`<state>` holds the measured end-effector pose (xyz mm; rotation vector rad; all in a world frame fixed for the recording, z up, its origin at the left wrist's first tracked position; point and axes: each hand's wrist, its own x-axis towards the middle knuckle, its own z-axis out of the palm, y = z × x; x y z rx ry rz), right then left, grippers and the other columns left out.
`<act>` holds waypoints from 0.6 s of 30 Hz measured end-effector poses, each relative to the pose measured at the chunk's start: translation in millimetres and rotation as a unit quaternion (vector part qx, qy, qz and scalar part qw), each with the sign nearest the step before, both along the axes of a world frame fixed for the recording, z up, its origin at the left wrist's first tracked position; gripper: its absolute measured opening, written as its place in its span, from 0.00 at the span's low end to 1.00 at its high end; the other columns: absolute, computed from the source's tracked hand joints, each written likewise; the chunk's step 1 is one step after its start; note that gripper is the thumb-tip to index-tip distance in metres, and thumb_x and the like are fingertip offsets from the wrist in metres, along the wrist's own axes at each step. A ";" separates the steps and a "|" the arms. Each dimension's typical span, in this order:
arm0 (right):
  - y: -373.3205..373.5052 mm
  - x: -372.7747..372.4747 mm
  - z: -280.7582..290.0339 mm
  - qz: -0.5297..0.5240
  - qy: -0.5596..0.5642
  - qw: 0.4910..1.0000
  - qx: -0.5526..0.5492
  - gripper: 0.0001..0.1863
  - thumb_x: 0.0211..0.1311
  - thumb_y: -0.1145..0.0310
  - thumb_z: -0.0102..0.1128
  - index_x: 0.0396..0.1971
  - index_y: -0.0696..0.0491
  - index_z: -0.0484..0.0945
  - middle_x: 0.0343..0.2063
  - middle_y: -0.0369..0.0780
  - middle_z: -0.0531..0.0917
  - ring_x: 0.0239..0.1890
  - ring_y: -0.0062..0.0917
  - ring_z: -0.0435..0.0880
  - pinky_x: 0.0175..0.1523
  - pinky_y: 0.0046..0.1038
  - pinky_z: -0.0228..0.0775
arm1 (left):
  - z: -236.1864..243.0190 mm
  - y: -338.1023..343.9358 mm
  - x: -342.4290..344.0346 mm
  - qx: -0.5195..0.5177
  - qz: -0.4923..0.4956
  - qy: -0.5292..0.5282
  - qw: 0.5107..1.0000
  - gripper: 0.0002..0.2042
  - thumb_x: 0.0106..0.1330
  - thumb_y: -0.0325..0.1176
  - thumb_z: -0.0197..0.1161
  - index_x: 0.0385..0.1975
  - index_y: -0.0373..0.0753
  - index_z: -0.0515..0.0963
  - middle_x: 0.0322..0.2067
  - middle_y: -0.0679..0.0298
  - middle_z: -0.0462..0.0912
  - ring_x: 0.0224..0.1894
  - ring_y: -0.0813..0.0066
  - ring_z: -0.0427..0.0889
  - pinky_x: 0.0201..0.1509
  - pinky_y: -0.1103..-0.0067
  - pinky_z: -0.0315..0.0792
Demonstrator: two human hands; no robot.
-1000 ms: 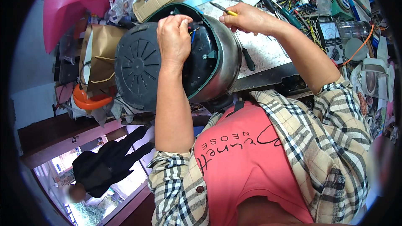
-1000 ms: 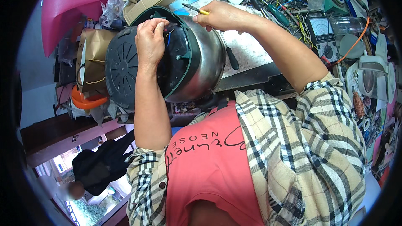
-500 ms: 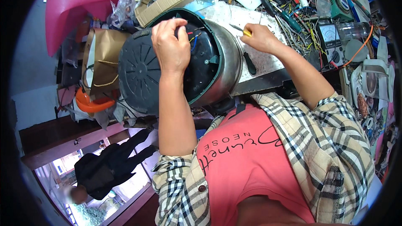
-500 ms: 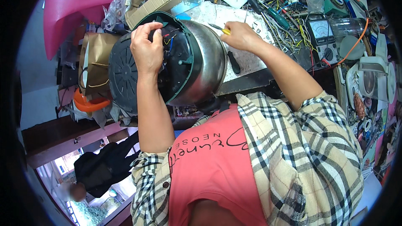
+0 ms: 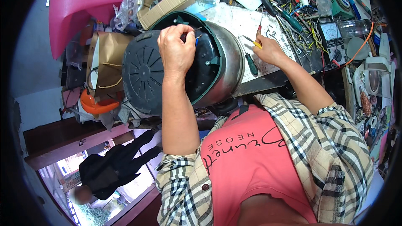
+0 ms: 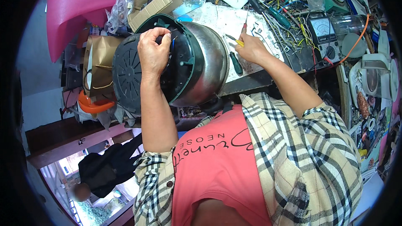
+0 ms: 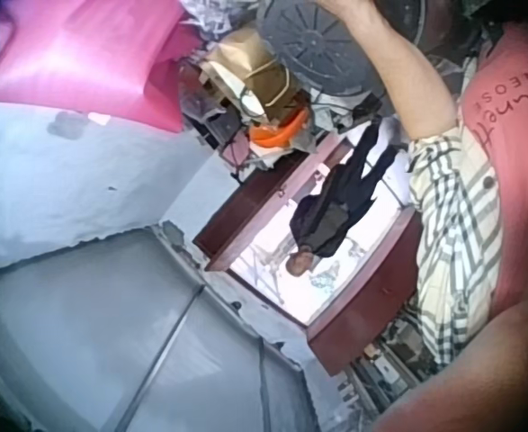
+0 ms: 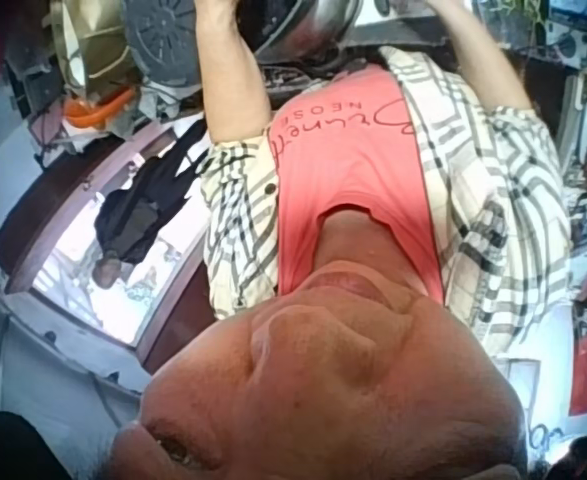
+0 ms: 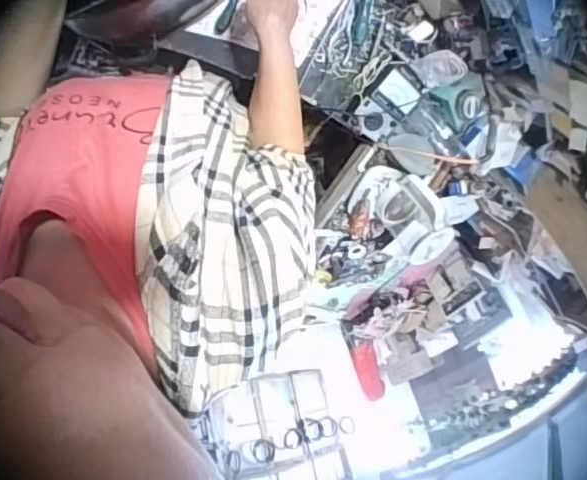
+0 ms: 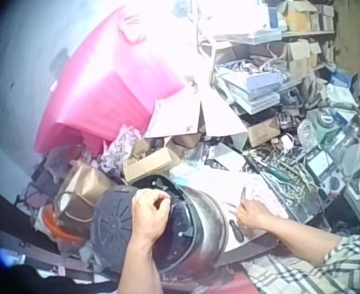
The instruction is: The person works on the internal wiring of a cylindrical appliance base. They use pliers and a screwdriver to strip and adjust wires, then connect a red electrical connector to the wiring inside the base.
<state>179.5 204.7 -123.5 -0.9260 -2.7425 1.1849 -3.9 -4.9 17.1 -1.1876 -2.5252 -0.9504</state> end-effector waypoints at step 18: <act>-9.7 -13.3 71.5 0.026 0.155 0.982 -0.103 0.19 0.70 0.54 0.56 0.36 0.58 0.75 0.26 0.43 0.81 0.29 0.33 0.79 0.38 0.34 0.70 | -3.2 -3.9 -8.1 0.045 0.022 -0.066 0.997 0.03 0.58 0.26 0.66 0.31 0.37 0.84 0.33 0.57 0.85 0.42 0.58 0.80 0.52 0.67 0.73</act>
